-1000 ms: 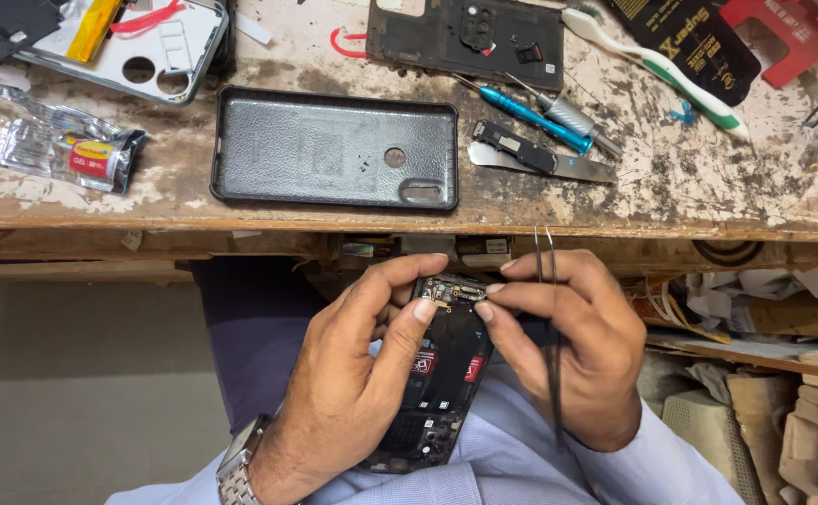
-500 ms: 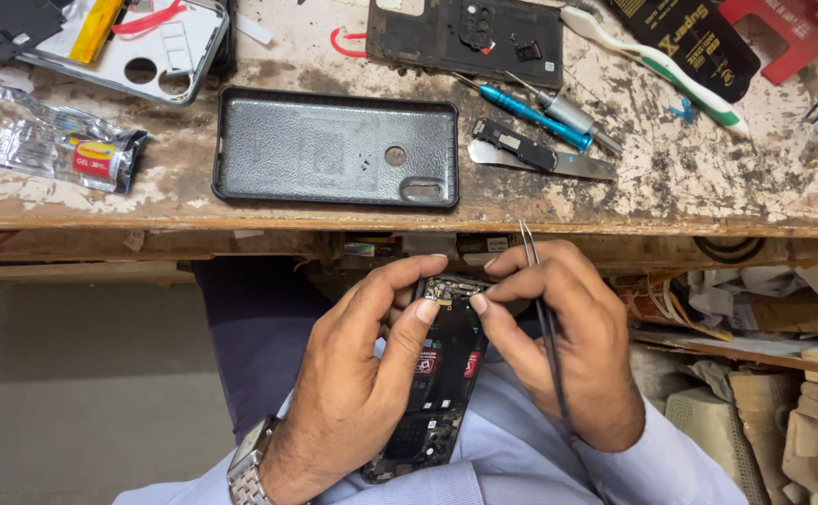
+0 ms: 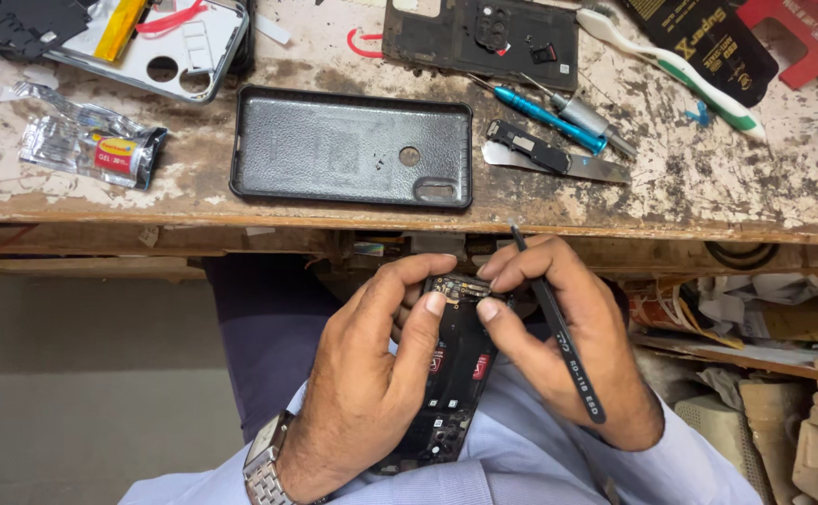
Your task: The person repairs a disassembled smartphone at a cluttered workbench, holding the phone body in one hand while using a black pry tool and then tweezers to work on components near the top edge of the device. They continue manipulating small internal parts with the tweezers throughout the clip.
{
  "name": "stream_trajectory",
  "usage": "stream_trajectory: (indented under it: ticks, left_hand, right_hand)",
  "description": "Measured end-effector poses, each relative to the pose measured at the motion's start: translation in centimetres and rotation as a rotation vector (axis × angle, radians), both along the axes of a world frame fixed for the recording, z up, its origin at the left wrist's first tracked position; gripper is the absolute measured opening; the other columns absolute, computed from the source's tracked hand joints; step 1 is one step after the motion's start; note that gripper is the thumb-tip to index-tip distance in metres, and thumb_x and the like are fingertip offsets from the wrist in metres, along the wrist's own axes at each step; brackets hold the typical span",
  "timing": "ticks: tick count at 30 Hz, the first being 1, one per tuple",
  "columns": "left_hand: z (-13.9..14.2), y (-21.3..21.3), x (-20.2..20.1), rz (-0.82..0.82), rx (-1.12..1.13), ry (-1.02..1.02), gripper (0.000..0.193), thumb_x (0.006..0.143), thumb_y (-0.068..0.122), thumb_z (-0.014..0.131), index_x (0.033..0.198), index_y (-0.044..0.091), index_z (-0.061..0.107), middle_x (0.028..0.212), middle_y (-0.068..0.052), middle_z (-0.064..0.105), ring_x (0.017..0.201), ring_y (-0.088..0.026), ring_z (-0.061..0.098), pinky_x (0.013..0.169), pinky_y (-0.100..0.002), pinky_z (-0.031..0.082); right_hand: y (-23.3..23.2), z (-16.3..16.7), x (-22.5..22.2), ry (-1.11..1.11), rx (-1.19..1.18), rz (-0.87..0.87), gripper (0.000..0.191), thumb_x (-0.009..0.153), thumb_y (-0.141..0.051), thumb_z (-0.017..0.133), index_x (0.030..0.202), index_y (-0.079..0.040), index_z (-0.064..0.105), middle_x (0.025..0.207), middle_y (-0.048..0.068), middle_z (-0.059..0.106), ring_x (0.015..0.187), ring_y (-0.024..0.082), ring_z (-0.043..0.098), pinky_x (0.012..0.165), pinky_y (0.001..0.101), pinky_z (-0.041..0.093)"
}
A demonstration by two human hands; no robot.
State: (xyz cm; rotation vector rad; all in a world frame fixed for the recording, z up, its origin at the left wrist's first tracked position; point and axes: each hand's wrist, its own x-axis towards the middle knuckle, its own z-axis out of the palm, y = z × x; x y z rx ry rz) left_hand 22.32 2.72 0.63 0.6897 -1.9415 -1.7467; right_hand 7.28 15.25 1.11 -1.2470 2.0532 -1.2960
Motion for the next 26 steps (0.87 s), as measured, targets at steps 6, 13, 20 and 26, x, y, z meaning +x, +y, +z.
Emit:
stream_trajectory:
  ticks: [6,13,20,26]
  left_hand:
    - [0.2,0.0,-0.3,-0.019,0.032,-0.016,0.029,0.101,0.012,0.058,0.129,0.004,0.063,0.088,-0.007,0.068,0.066,-0.011,0.066,0.06,-0.025,0.055]
    - [0.5,-0.6,0.4,-0.114,-0.018,0.046,0.046,0.099,0.013,0.059,0.144,0.004,0.052,0.12,-0.017,0.071,0.095,-0.023,0.073,0.081,-0.032,0.06]
    - [0.5,-0.1,0.3,-0.105,-0.157,0.088,0.05,0.1,0.01,0.058,0.148,0.0,0.047,0.132,-0.023,0.068,0.119,-0.036,0.07,0.1,-0.04,0.057]
    - [0.8,0.2,0.1,-0.104,-0.201,0.133,0.05,0.1,0.009,0.059,0.148,-0.001,0.046,0.135,-0.023,0.066,0.123,-0.037,0.069,0.103,-0.04,0.056]
  right_hand:
    - [-0.8,0.3,0.5,-0.002,-0.007,0.005,0.029,0.084,-0.005,0.079,0.102,-0.005,0.056,0.108,0.01,0.07,0.098,0.015,0.07,0.086,0.0285,0.057]
    - [-0.8,0.5,0.3,-0.12,0.007,-0.024,0.023,0.09,-0.003,0.074,0.103,-0.005,0.055,0.11,0.009,0.068,0.099,0.013,0.066,0.087,0.0267,0.055]
    - [-0.5,0.6,0.1,-0.232,0.022,-0.017,0.022,0.092,-0.001,0.071,0.105,-0.005,0.053,0.109,0.008,0.064,0.099,0.011,0.063,0.09,0.0265,0.053]
    - [0.0,0.6,-0.4,-0.343,0.022,-0.011,0.023,0.094,-0.001,0.07,0.105,-0.005,0.05,0.111,0.009,0.063,0.098,0.012,0.061,0.089,0.0269,0.053]
